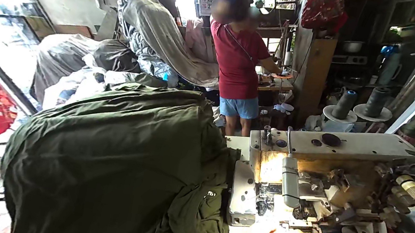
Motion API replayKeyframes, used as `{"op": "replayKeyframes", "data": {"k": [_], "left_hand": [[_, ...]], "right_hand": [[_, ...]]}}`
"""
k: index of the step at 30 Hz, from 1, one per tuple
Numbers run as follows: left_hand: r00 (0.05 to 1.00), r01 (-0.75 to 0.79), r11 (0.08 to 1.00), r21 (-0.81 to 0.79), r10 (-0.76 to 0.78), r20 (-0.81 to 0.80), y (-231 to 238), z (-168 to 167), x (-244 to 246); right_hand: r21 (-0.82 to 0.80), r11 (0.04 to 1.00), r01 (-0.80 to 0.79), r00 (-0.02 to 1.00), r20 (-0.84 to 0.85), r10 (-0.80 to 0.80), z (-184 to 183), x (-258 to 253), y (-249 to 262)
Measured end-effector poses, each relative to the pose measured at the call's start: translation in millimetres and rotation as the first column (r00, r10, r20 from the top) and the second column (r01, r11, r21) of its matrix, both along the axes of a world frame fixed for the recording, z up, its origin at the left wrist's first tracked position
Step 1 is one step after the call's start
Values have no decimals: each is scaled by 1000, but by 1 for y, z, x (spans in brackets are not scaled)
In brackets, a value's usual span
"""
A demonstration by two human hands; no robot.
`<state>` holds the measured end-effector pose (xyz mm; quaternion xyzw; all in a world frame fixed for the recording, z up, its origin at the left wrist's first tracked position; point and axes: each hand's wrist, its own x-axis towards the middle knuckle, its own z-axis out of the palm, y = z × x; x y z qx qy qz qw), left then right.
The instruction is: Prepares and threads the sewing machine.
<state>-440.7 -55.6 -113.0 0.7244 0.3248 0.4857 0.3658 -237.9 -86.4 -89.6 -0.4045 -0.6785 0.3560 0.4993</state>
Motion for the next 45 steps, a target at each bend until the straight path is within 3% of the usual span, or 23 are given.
{"op": "replayKeyframes", "data": {"k": [4, 8, 14, 19, 22, 28, 32, 36, 45], "left_hand": [[981, 139, 988, -62, -129, 142, 1, -2, 10], [954, 211, 974, -88, -185, 235, 3, -1, 16], [961, 228, 972, -53, -216, 175, 5, 1, 14], [988, 142, 987, -77, -137, 66, 5, 6, 13], [995, 67, 996, -65, -62, 82, 5, 7, 18], [941, 317, 930, -187, -285, 182, 3, 8, 18], [929, 303, 934, -190, -245, 278, 3, 9, 18], [960, 247, 963, -109, -229, 159, 5, 14, 15], [994, 106, 986, -130, -108, -10, 6, 15, 18]], "right_hand": [[76, 996, 37, 990, 130, -47, -1, 0, 1], [-10, 998, 63, 990, 129, -62, 4, 4, -1], [-95, 995, 4, 992, 128, 8, 1, 17, -2], [-52, 999, -3, 993, 118, 9, 2, 19, -4], [-43, 999, 2, 995, 103, 2, 4, 18, -2], [-49, 998, 25, 974, 224, -13, 13, 20, -1], [-79, 997, 25, 962, 275, -2, 19, 23, -3], [-40, 999, 18, 974, 227, -9, 20, 20, -4], [55, 994, 90, 970, 221, -100, 20, 9, 2]]}}
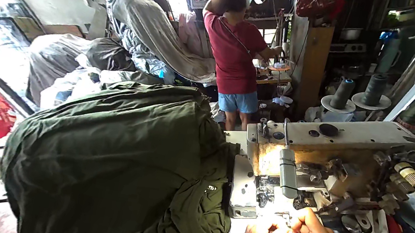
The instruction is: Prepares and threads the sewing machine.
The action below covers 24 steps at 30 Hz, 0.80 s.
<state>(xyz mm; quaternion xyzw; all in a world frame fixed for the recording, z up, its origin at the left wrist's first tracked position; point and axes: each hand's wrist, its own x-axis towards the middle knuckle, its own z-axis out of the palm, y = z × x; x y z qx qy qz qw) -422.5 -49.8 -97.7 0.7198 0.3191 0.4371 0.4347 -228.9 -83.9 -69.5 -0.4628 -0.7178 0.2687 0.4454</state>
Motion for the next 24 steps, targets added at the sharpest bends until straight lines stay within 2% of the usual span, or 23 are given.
{"op": "replayKeyframes", "data": {"k": [7, 14, 20, 24], "left_hand": [[1000, 7, 1000, -21, -6, 28, 2, -5, 2], [1000, -10, 999, 35, 11, -20, 3, -9, 12], [999, -50, 996, 71, 51, -6, 8, -9, 26], [996, -88, 984, 157, 88, 9, 18, -3, 37]], "right_hand": [[51, 998, 27, 1000, -8, -27, -5, -5, 4], [72, 996, 59, 998, -32, -57, -13, 1, 5], [126, 985, 118, 993, 13, -120, -18, 10, 3], [167, 972, 164, 986, 13, -168, -15, 18, 5]]}}
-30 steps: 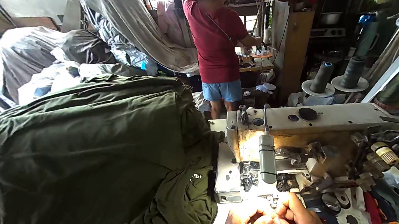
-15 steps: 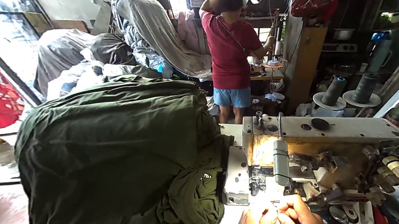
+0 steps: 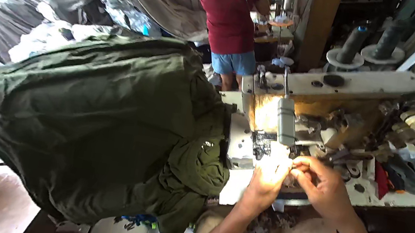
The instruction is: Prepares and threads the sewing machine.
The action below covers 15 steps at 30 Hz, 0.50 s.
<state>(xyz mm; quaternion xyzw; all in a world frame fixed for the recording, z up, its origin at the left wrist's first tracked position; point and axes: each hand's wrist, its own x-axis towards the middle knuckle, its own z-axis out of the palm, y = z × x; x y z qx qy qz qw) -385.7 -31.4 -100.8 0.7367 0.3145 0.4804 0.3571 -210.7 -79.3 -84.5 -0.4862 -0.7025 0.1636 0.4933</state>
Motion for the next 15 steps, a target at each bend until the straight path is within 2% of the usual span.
{"op": "replayKeyframes", "data": {"k": [5, 9, 12, 15], "left_hand": [[1000, 0, 999, -41, -1, -29, 7, 2, 8], [998, 38, 997, -67, -35, 46, 11, -4, 13], [981, 12, 993, -113, 11, 193, 12, -15, 8], [983, -76, 991, -106, 93, 157, 14, -19, 1]], "right_hand": [[4, 1000, 20, 997, -77, -19, -2, 6, -2], [14, 999, 29, 986, -165, -26, -4, 5, -2], [-13, 998, 65, 979, -191, -67, -7, 8, -2], [-24, 997, 69, 976, -207, -73, -8, 13, 0]]}}
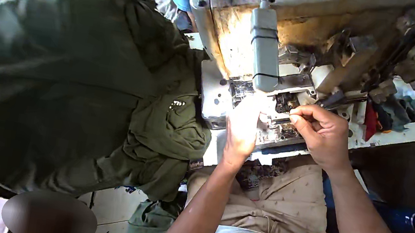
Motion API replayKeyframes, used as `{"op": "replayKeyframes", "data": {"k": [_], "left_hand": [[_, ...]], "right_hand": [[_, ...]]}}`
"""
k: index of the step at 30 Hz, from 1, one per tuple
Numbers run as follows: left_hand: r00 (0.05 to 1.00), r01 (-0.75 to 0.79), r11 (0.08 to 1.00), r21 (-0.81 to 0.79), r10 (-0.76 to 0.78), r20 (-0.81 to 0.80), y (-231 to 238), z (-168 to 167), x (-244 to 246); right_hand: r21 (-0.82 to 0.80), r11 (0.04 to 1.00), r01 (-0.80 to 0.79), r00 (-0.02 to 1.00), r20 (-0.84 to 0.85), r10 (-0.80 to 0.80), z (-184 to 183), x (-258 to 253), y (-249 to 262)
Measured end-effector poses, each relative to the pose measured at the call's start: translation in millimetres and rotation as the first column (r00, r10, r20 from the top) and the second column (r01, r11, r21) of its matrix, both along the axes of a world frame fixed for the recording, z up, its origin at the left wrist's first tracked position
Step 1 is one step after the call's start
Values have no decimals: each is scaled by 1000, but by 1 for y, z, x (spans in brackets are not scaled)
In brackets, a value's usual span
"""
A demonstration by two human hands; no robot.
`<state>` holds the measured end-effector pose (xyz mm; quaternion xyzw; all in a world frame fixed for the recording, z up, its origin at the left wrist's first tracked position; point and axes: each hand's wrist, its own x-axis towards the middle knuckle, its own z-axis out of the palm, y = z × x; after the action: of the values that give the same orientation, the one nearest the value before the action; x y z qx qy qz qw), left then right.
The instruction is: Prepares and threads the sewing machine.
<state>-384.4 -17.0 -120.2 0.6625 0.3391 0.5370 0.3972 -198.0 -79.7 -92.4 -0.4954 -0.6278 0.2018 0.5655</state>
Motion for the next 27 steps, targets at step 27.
{"op": "replayKeyframes", "data": {"k": [27], "left_hand": [[931, 212, 975, 65, -181, -316, -16, 1, -2]], "right_hand": [[-10, 999, -37, 977, 211, 38, -6, -8, -12]]}}
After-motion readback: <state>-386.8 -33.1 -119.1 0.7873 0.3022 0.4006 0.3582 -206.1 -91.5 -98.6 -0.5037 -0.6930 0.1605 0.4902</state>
